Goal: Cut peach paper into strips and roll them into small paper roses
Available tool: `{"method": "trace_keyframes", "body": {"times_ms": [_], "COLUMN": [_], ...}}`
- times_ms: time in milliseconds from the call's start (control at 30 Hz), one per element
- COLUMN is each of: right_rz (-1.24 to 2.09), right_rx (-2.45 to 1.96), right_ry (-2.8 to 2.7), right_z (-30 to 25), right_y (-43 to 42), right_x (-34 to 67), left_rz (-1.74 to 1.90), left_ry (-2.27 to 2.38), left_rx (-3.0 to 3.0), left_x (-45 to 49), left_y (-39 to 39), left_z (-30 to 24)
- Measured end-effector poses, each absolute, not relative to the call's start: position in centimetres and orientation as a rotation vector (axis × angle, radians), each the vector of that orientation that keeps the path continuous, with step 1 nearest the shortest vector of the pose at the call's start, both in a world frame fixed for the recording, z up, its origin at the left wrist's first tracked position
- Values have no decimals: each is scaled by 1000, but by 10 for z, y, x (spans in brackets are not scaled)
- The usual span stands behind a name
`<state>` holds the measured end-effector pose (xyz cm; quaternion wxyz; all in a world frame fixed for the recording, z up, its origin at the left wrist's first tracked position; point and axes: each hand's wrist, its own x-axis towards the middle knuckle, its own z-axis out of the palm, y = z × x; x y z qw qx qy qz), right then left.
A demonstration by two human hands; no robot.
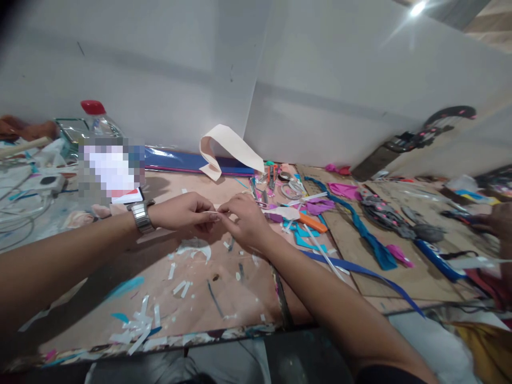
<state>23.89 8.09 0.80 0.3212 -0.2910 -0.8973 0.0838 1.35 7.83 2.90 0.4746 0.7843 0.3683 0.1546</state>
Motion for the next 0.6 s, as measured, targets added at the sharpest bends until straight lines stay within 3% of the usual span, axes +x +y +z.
{"method": "trace_keyframes", "body": {"times_ms": [600], "right_rz": [-32], "right_rx": [-627], "right_ry": [-2354], "right_z": [12], "right_y": [78], "right_x": [238], "left_rz": [439], "left_ry": [766], "left_rx": [1267], "left_x": [16], "left_y": [75], "left_z": [26]}}
